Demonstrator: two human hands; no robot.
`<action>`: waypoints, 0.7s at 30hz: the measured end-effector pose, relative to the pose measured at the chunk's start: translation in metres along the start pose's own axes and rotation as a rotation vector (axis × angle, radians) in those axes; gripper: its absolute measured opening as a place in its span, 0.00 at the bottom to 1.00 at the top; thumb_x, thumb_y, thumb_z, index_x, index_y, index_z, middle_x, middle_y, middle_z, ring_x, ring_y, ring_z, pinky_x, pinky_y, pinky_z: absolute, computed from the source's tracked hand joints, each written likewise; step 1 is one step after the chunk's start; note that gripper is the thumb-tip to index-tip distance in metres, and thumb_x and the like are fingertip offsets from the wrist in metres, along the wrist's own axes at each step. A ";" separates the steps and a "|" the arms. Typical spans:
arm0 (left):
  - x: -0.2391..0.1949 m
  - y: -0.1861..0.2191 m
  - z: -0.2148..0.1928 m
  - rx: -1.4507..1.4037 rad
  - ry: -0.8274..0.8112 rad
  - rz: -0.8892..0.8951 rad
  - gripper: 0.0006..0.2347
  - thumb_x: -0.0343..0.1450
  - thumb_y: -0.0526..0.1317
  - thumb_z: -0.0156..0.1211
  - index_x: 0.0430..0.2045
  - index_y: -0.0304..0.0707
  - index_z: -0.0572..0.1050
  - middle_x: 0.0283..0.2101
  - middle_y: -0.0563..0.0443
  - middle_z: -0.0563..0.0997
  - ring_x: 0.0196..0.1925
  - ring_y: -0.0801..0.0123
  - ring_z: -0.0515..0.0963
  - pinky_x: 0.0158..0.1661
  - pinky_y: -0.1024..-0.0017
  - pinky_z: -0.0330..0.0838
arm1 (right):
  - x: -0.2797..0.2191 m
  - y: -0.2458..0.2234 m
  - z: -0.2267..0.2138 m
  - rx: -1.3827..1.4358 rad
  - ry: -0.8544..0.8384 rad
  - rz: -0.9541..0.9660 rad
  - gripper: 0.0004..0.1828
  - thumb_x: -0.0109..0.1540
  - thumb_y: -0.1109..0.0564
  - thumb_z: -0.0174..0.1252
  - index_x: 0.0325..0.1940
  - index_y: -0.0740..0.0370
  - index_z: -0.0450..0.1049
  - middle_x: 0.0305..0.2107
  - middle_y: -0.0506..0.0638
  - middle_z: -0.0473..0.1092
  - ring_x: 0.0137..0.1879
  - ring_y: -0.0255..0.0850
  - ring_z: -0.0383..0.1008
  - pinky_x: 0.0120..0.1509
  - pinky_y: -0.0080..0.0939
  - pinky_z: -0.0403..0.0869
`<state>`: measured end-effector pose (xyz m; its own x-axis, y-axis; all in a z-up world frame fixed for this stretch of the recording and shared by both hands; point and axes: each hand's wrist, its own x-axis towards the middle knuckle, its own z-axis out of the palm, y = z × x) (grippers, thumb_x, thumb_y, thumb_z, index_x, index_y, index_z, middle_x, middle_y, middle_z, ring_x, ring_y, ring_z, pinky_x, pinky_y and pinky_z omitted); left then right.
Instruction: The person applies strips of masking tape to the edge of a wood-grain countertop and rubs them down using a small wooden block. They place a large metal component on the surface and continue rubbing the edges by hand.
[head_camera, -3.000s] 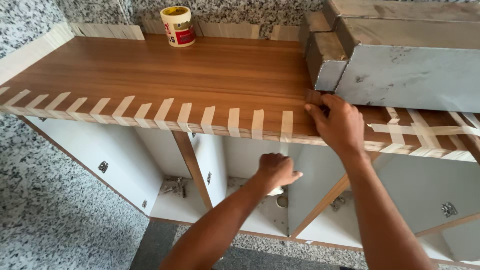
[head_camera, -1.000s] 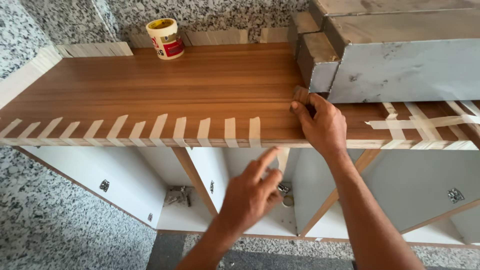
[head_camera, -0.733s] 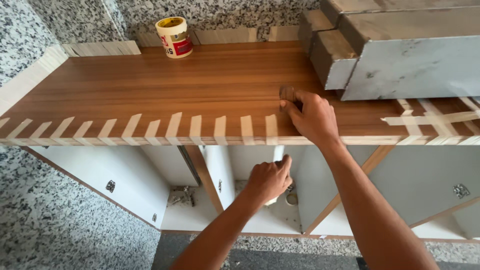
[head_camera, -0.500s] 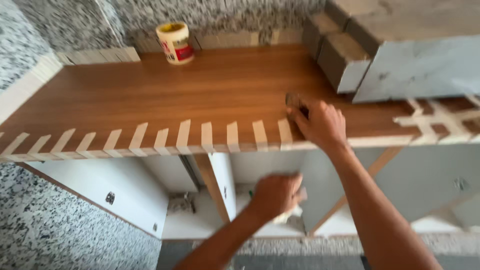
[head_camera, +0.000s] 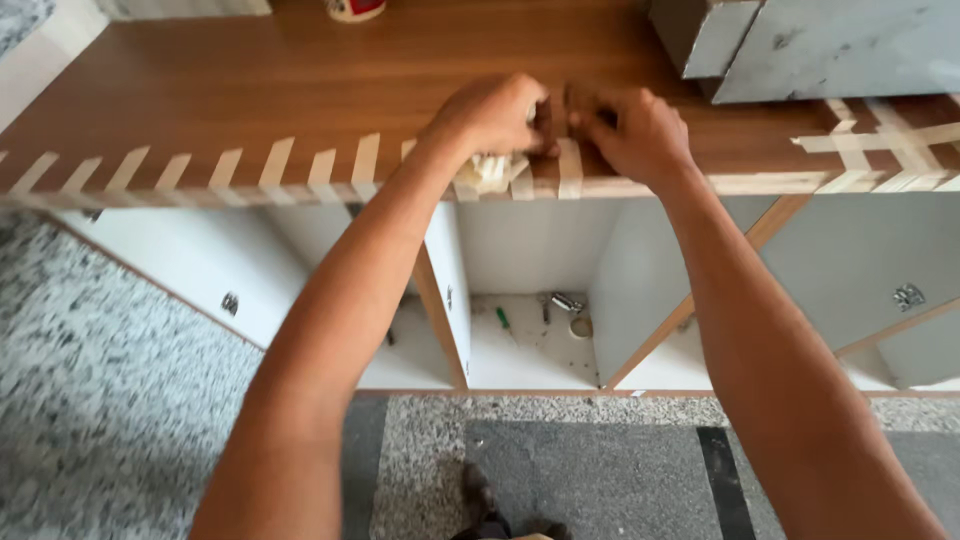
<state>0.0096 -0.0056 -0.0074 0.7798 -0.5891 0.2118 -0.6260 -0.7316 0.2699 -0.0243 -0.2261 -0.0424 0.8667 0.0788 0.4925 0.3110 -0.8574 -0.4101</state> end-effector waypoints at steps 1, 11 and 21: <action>0.002 -0.003 0.004 -0.020 0.025 -0.011 0.09 0.64 0.38 0.68 0.36 0.46 0.79 0.35 0.46 0.84 0.39 0.56 0.83 0.38 0.57 0.75 | 0.001 0.000 0.001 0.024 0.019 0.021 0.19 0.63 0.36 0.62 0.49 0.48 0.80 0.34 0.57 0.78 0.44 0.60 0.76 0.47 0.59 0.73; 0.008 -0.017 0.023 -0.109 0.503 0.430 0.20 0.58 0.24 0.47 0.41 0.44 0.72 0.45 0.40 0.76 0.44 0.52 0.79 0.33 0.66 0.78 | -0.001 -0.004 -0.002 0.075 0.101 0.070 0.18 0.66 0.39 0.62 0.42 0.55 0.78 0.32 0.56 0.77 0.41 0.57 0.77 0.44 0.56 0.72; 0.011 0.002 0.016 0.073 0.331 0.284 0.06 0.60 0.37 0.67 0.27 0.39 0.82 0.34 0.43 0.84 0.37 0.48 0.83 0.34 0.53 0.76 | 0.005 0.006 0.014 0.013 0.264 0.023 0.16 0.66 0.42 0.64 0.40 0.56 0.77 0.30 0.55 0.76 0.36 0.55 0.78 0.38 0.56 0.73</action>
<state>0.0171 -0.0185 -0.0196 0.5282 -0.6377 0.5607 -0.8053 -0.5856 0.0926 -0.0126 -0.2231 -0.0533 0.7427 -0.0774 0.6652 0.2989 -0.8505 -0.4327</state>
